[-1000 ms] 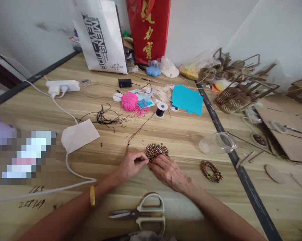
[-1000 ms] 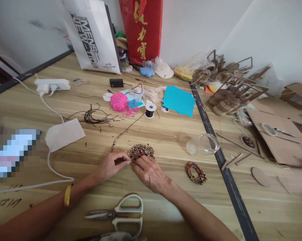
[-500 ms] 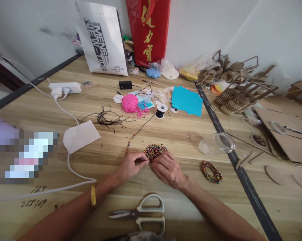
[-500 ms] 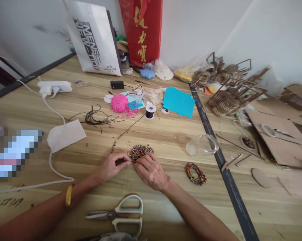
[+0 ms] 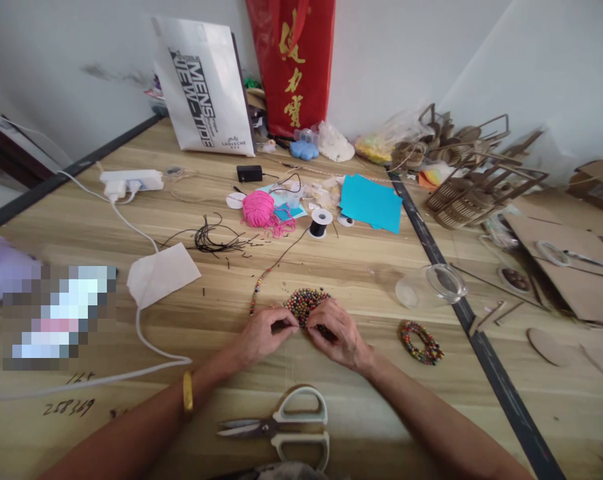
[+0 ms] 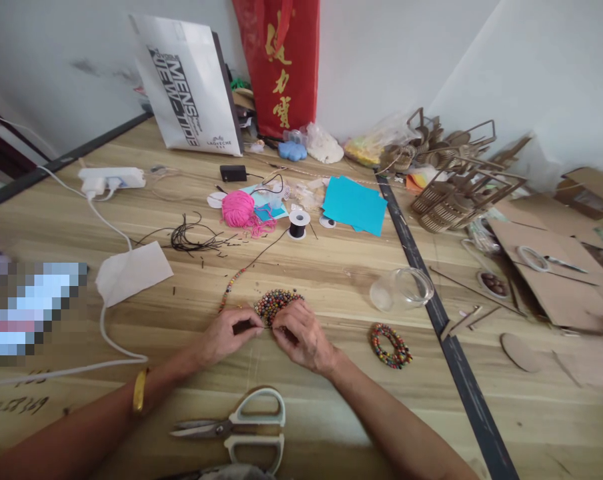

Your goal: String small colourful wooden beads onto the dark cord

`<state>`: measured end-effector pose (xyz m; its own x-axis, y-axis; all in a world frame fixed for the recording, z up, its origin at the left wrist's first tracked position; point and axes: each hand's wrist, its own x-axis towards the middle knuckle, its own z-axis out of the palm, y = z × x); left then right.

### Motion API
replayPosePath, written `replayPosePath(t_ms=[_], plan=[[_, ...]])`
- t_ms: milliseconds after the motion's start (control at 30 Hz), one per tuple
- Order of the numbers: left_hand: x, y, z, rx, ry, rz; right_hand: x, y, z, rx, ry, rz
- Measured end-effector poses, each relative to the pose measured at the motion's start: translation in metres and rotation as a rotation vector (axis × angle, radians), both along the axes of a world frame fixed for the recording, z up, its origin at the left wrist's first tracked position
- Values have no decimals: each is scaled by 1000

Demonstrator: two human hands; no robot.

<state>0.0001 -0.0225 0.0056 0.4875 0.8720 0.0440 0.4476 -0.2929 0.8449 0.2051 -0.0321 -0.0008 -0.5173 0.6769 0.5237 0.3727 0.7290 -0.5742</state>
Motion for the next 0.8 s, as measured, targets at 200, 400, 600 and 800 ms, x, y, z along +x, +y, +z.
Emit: replayPosePath(t_ms=[200, 400, 600, 800], plan=[[0, -1, -1, -3, -24, -12, -1, 0, 2, -3, 13, 47], [0, -1, -2, 1, -31, -26, 0, 0, 0, -4, 21, 76], [0, -2, 0, 6, -24, -26, 1, 0, -2, -3, 24, 80], [0, -1, 0, 6, -11, -24, 0, 0, 1, -7, 17, 91]])
